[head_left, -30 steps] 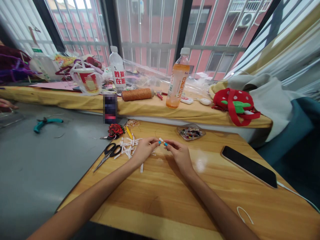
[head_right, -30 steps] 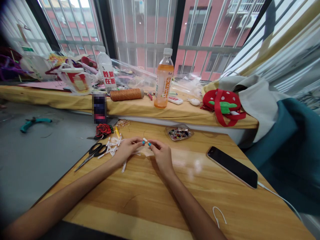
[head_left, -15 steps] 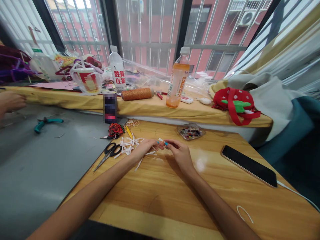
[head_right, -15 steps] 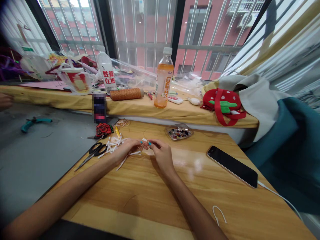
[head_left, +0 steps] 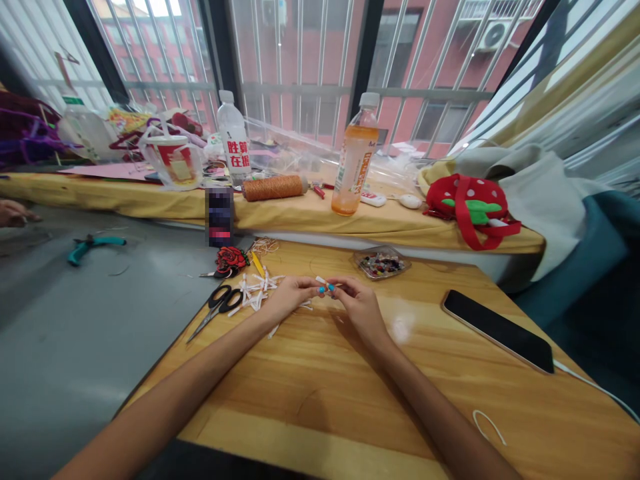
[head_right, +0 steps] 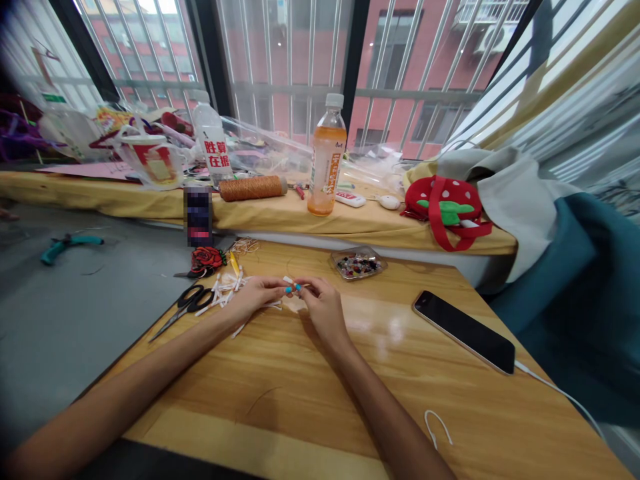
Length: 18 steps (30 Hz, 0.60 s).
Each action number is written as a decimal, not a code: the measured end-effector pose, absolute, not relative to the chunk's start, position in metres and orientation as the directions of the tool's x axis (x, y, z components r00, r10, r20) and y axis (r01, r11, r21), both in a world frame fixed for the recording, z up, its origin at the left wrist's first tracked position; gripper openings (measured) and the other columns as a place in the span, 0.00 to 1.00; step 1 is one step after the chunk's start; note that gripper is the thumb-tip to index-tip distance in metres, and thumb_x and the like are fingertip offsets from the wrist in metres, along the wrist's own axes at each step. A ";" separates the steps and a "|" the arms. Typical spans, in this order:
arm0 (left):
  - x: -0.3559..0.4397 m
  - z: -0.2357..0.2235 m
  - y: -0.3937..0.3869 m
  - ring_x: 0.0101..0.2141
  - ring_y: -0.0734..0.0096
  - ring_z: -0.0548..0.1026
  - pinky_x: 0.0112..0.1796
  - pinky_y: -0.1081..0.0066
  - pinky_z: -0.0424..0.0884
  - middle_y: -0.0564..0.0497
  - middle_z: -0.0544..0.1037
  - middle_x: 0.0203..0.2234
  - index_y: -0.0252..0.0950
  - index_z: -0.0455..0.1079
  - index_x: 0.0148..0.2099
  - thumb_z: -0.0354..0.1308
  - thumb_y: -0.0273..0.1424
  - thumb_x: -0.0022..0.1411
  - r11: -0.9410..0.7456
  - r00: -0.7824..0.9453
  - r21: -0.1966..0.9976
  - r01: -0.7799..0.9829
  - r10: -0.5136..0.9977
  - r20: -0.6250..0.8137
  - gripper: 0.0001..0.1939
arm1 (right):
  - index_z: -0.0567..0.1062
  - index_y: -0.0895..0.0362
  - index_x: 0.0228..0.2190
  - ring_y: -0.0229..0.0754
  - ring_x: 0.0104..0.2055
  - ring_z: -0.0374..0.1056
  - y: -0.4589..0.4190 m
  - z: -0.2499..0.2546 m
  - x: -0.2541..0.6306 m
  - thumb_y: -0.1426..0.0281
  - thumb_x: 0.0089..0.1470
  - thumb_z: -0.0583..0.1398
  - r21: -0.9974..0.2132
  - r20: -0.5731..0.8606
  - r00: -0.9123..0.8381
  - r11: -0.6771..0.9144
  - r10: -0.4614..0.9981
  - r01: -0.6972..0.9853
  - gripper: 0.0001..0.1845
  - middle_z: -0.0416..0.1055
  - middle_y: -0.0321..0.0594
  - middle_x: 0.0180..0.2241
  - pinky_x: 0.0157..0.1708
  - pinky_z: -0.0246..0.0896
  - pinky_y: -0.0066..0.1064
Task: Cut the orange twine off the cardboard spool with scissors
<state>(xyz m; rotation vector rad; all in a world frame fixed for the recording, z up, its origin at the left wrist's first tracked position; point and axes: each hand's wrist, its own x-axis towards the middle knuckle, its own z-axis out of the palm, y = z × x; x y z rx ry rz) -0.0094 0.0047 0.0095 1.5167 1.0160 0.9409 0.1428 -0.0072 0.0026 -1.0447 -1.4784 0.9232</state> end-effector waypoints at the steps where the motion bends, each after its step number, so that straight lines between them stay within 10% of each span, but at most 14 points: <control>1: -0.009 0.010 0.004 0.30 0.71 0.69 0.33 0.75 0.60 0.51 0.76 0.26 0.32 0.74 0.31 0.57 0.37 0.46 -0.116 0.329 0.983 0.145 0.942 0.063 0.14 | 0.74 0.59 0.29 0.40 0.30 0.66 -0.007 0.002 0.143 0.71 0.42 0.58 -0.941 0.307 -0.076 0.315 0.949 0.122 0.09 0.72 0.42 0.29 0.32 0.60 0.30; 18: -0.010 0.005 0.004 0.27 0.72 0.69 0.30 0.76 0.61 0.53 0.76 0.24 0.34 0.73 0.31 0.51 0.31 0.50 -0.382 0.384 0.784 0.489 0.902 0.199 0.10 | 0.76 0.60 0.29 0.39 0.29 0.66 0.002 -0.001 0.151 0.69 0.42 0.58 -0.954 0.197 -0.264 0.248 0.944 0.172 0.11 0.73 0.40 0.26 0.31 0.58 0.29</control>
